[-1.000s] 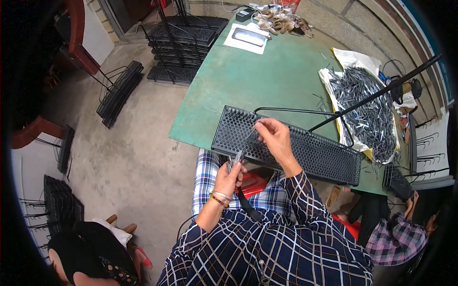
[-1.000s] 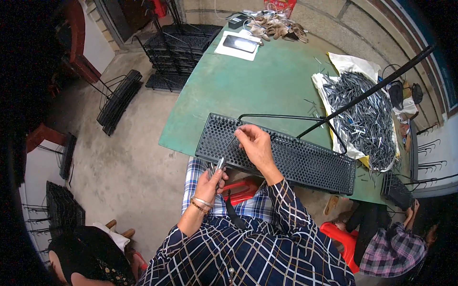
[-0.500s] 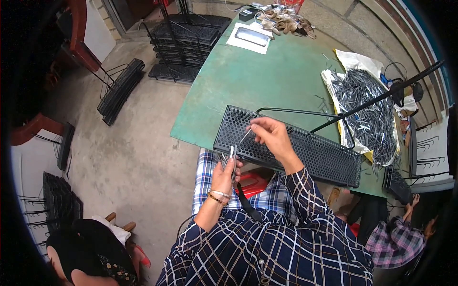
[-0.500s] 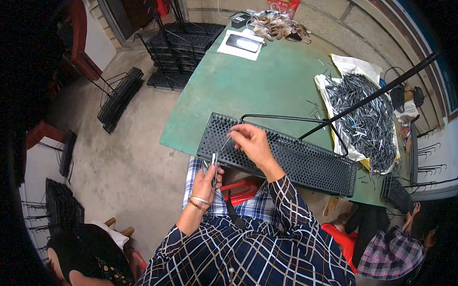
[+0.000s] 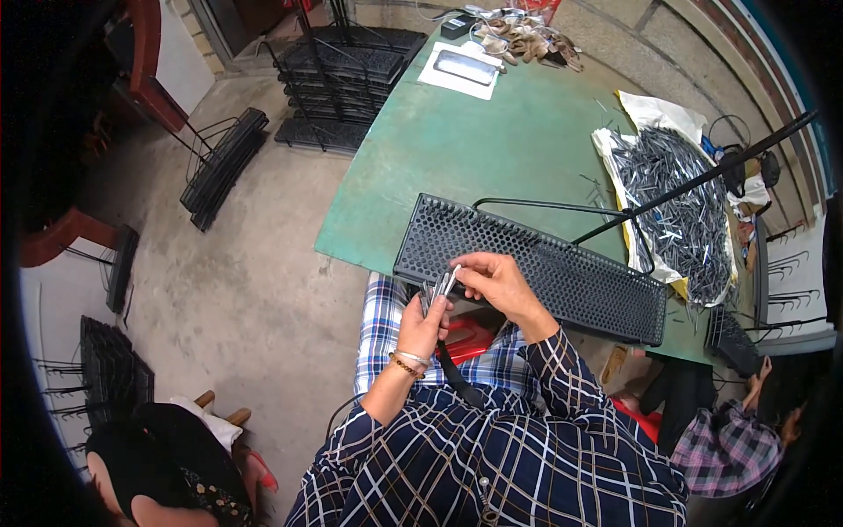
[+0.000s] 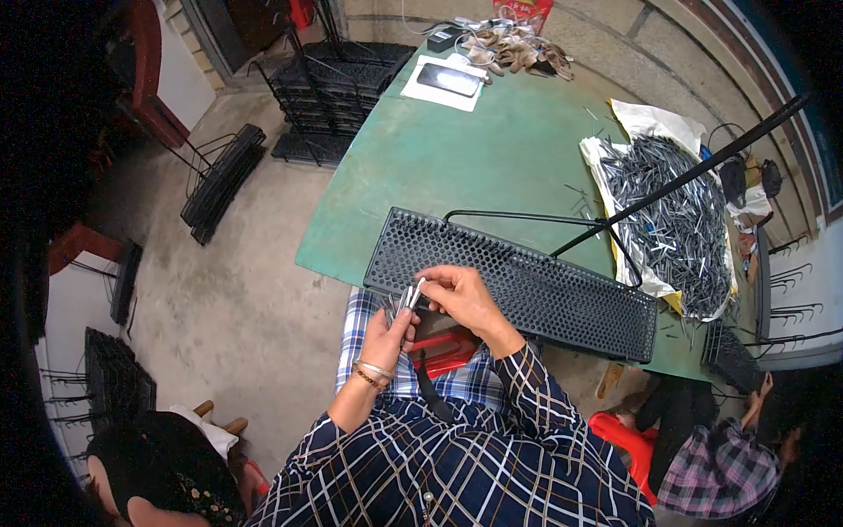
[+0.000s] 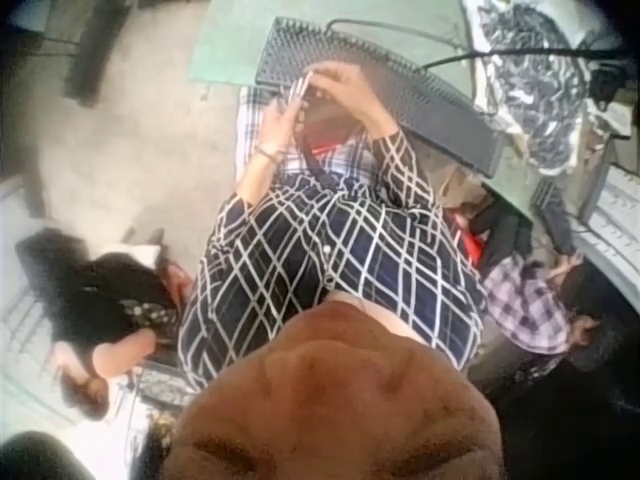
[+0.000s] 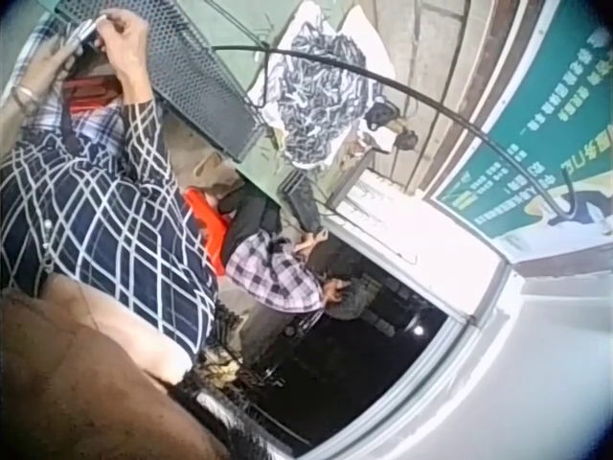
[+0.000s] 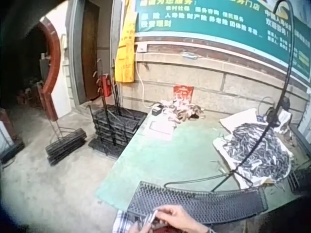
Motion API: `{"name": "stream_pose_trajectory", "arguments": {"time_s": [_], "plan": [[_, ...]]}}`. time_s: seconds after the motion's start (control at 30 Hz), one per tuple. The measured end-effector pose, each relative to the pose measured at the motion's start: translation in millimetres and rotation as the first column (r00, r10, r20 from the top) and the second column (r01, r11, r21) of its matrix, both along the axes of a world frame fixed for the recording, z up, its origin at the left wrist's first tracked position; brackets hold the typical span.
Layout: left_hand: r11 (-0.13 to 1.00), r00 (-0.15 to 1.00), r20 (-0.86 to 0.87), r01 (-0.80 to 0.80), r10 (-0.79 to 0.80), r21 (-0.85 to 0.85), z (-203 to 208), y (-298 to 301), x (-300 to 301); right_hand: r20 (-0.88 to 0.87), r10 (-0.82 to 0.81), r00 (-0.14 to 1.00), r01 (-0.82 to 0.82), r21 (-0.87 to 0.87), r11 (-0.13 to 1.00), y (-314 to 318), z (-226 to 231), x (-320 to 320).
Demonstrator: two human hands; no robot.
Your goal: Inserting small metal clips into the slots of a perforated mesh panel.
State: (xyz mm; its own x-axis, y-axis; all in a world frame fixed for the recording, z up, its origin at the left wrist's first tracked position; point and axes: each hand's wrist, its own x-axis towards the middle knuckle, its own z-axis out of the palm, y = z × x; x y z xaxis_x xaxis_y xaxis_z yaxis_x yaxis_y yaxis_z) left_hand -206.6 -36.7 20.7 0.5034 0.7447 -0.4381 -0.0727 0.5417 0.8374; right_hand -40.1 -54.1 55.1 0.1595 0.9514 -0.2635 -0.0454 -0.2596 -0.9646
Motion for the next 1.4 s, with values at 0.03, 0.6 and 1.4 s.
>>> {"name": "stream_pose_trajectory", "arguments": {"time_s": [0.03, 0.6, 1.4], "plan": [[1.000, 1.000, 0.000, 0.001, -0.001, 0.001, -1, 0, 0, 0.017, -0.001, 1.000, 0.001, -0.010, 1.000, -2, 2, -1], [0.990, 0.993, 0.009, -0.114, 0.115, -0.085, -3, -2, 1, 0.133, -0.122, 0.984, 0.102, 0.151, 0.983, 8, 8, 10], [0.983, 0.998, 0.052, -0.024, 0.034, -0.180, -7, -3, -3, 0.658, -0.342, 0.671, -0.099, 0.536, 0.838, 56, -2, 39]]}}
